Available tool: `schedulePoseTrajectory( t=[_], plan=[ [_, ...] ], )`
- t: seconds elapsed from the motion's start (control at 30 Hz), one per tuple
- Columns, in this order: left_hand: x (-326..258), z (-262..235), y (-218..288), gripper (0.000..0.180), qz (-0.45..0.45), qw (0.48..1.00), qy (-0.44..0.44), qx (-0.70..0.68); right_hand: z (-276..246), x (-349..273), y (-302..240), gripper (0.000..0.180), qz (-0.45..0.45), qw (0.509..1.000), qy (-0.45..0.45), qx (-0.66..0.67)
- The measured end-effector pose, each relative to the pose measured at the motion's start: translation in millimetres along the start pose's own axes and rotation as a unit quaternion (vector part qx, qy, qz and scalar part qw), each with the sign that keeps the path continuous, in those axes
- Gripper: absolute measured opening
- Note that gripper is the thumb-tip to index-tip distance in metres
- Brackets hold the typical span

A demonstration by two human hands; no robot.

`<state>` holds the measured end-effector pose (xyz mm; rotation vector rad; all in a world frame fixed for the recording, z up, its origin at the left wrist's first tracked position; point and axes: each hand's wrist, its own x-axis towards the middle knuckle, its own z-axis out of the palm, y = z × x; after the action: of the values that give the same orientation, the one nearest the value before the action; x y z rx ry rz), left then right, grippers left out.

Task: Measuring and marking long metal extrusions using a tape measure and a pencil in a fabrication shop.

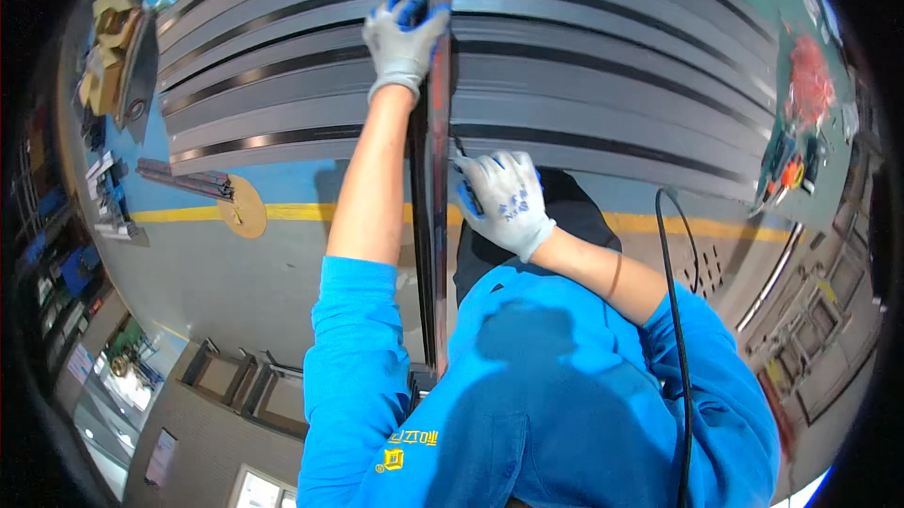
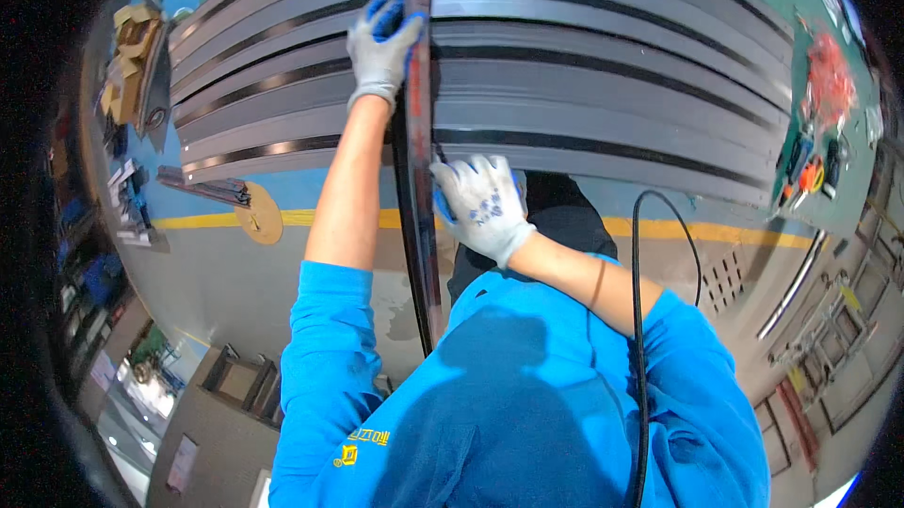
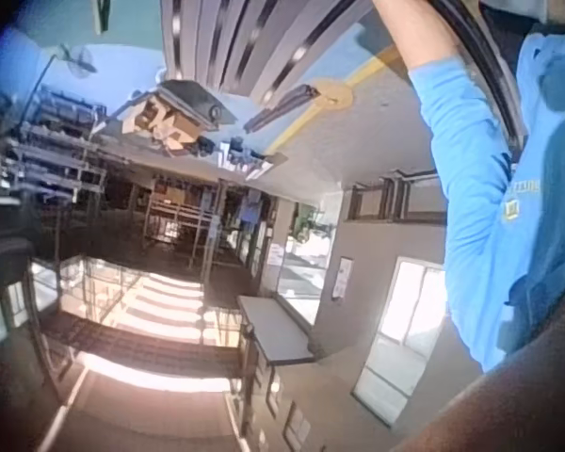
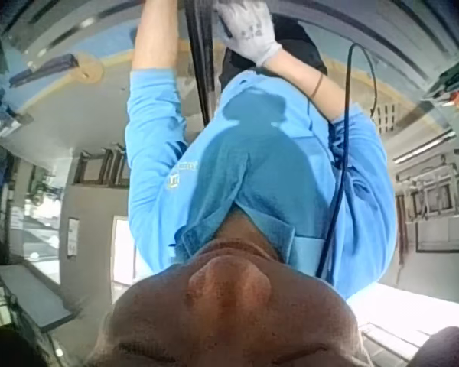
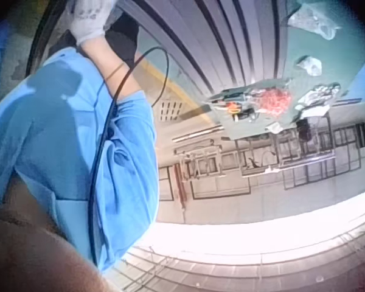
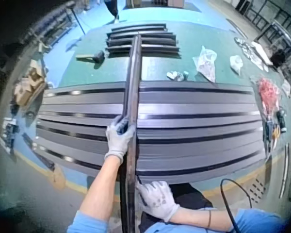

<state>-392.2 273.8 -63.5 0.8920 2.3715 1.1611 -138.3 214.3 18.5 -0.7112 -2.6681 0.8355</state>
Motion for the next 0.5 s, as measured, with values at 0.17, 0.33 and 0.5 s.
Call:
schedulePoseTrajectory(
  t=[0.17,0.33,0.5],
  plan=[
    [-36,-23,29,0.093,0.082,0.976,0.073,0.187,-25,9,20,0.042,0.008,0.999,0.041,0.018],
    [-196,-58,36,0.086,-0.088,0.967,0.026,0.238,-34,36,71,0.043,0.051,0.991,0.125,-0.02],
    [-289,-74,5,0.073,-0.241,0.949,-0.016,0.203,-40,90,95,0.04,0.027,0.986,0.163,0.0]
  ],
)
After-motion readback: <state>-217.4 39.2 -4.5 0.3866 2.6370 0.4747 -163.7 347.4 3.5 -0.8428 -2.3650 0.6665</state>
